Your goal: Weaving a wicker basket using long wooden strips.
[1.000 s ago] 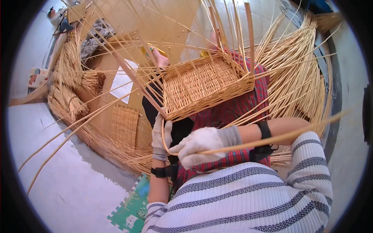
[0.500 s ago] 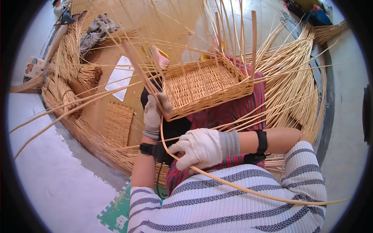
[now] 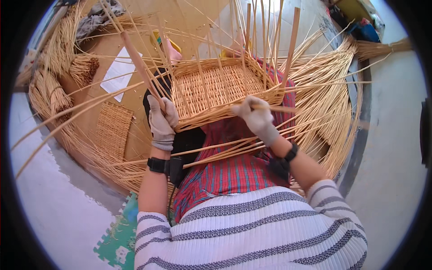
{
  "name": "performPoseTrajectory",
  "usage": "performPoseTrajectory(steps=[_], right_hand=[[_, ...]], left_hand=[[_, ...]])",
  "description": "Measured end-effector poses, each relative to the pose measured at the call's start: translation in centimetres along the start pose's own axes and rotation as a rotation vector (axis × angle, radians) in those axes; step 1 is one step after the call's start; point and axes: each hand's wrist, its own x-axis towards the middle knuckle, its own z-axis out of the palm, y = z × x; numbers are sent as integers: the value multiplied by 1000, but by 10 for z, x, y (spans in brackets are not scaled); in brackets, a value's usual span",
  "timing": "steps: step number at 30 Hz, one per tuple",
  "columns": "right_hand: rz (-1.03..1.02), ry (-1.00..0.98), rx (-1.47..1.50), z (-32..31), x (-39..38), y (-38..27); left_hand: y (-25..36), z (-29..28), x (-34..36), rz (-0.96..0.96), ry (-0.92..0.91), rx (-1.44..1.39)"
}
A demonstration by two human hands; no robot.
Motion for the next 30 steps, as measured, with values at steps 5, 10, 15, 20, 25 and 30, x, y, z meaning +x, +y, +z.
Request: performPoseTrajectory(steps=[5,10,15,20,25,30], right_hand=[[286,85,337,8,21,16],[272,108,3,0,13,17],[330,110,-84,0,14,7],[311,110,14,3,19,2],[230,125,139,2,16,17],[-173,88,112,14,-4,-7]], left_hand=[[0,-12,-4,-36,-56,-52],[17,-12,-9,-40,-201,-81],[19,-17,-28,-64,-278,372],[4,-19,-32,107,-193,609],[4,-9,-33,116,-156,689],[2,-14,-36,146,-81,782]])
